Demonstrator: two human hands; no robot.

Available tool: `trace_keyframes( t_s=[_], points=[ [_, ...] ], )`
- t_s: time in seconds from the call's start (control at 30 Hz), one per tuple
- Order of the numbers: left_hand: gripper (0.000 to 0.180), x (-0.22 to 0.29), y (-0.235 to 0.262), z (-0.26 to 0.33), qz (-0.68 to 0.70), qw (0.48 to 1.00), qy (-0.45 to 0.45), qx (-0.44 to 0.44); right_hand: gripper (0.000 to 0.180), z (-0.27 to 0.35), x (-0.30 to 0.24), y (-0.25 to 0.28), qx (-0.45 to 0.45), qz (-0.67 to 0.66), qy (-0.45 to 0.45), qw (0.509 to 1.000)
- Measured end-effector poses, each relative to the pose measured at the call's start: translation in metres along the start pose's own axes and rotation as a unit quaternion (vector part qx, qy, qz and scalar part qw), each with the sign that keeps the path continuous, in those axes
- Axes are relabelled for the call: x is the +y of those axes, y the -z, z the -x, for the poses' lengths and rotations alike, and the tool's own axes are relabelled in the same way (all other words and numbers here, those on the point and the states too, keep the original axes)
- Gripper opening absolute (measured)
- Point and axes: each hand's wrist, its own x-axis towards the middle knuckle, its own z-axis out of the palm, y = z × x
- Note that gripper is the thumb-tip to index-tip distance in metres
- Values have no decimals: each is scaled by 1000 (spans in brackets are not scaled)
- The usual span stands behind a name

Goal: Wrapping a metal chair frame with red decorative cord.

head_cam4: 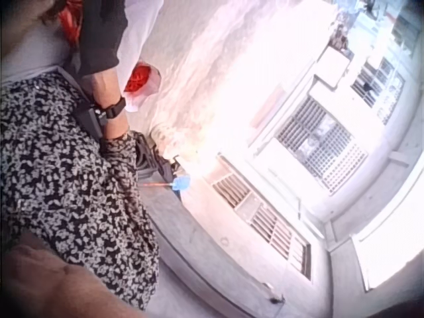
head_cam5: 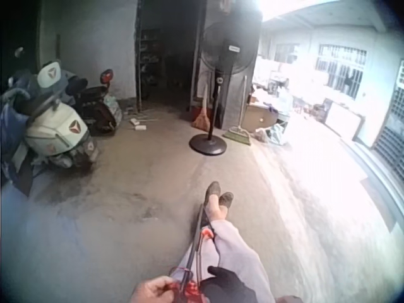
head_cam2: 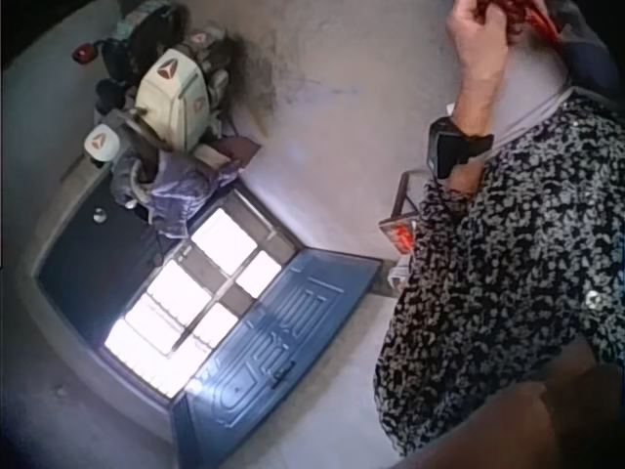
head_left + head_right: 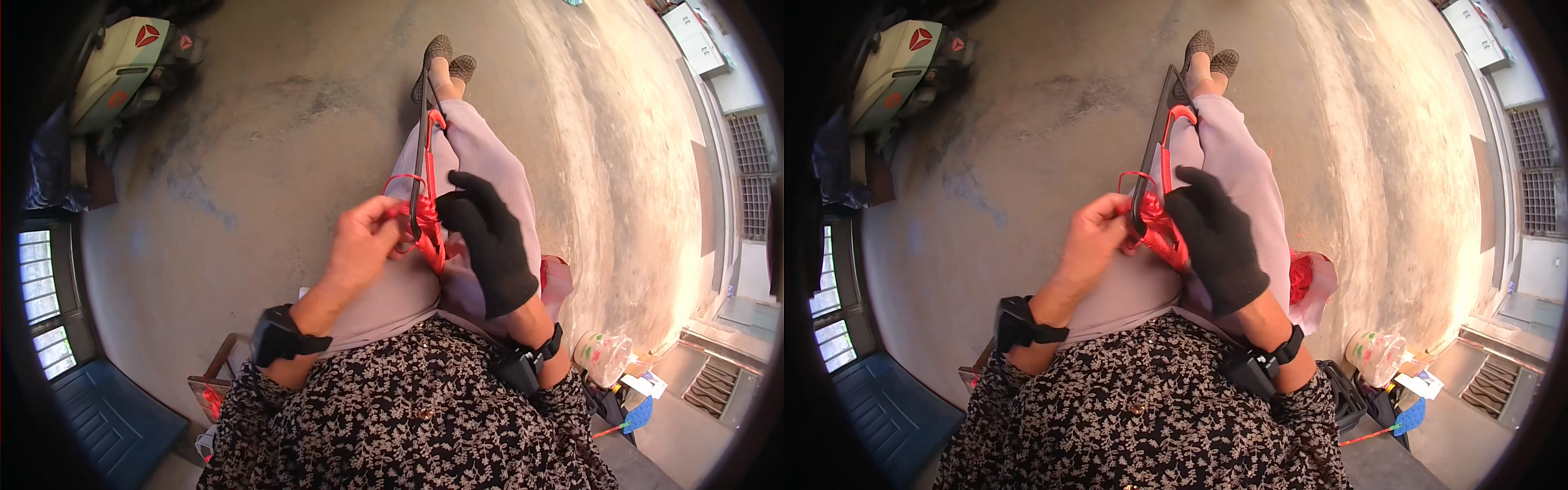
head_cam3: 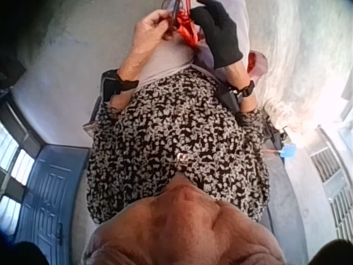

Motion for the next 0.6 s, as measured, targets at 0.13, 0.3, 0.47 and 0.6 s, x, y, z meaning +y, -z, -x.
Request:
trace_keyframes(
  t_s=[0.13,0.3,0.47,0.6],
  points=[
    [19,10,45,12,336,939,79,5,49,-1,-10,14,84,189,96,974],
    [25,70,64,68,391,910,-89,-105,65,-6,-46,-12,-15,408,318,856],
    [28,113,83,102,353,893,-211,-183,24,4,-59,-19,-286,279,339,852],
    [24,80,79,74,48,967,-140,206,14,37,-56,9,-273,-17,37,961]
  ],
)
